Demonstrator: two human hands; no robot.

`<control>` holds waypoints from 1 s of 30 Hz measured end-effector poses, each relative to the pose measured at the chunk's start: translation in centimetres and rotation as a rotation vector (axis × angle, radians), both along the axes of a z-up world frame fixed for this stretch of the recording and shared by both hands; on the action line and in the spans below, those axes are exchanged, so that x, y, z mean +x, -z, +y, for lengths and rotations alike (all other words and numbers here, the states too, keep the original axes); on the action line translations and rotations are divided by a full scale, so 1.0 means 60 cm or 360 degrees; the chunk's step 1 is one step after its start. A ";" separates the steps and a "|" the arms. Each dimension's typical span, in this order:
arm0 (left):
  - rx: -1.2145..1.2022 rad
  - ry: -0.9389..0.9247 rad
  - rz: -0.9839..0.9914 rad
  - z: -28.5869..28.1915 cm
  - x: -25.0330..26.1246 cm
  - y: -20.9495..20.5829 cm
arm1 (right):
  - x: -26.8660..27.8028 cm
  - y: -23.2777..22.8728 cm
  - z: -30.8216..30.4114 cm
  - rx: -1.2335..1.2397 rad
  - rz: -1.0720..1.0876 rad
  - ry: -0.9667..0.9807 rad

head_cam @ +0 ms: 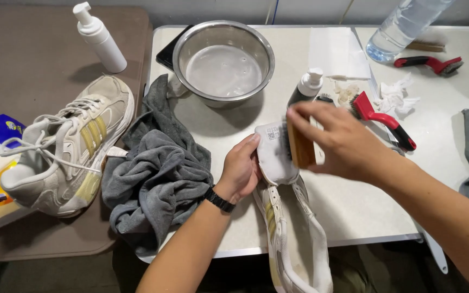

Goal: Cleaning a pair of sneakers using cleaning foam, brushes, and a cloth on a workbench.

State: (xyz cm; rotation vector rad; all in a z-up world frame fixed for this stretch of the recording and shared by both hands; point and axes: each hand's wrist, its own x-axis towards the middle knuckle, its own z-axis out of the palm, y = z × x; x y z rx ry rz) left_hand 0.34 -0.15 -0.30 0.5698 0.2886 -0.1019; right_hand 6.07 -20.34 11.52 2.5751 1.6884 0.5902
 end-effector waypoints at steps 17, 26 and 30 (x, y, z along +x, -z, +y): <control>0.0086 0.0068 -0.0206 0.006 0.040 0.107 | -0.002 0.041 0.000 0.0064 0.0064 0.0067; 0.0132 0.0125 -0.0243 0.005 0.043 0.094 | 0.001 0.023 0.015 0.0122 0.0222 0.0145; 0.0162 0.0110 -0.0237 0.019 0.054 0.122 | -0.028 0.019 0.016 0.0195 0.0519 0.0114</control>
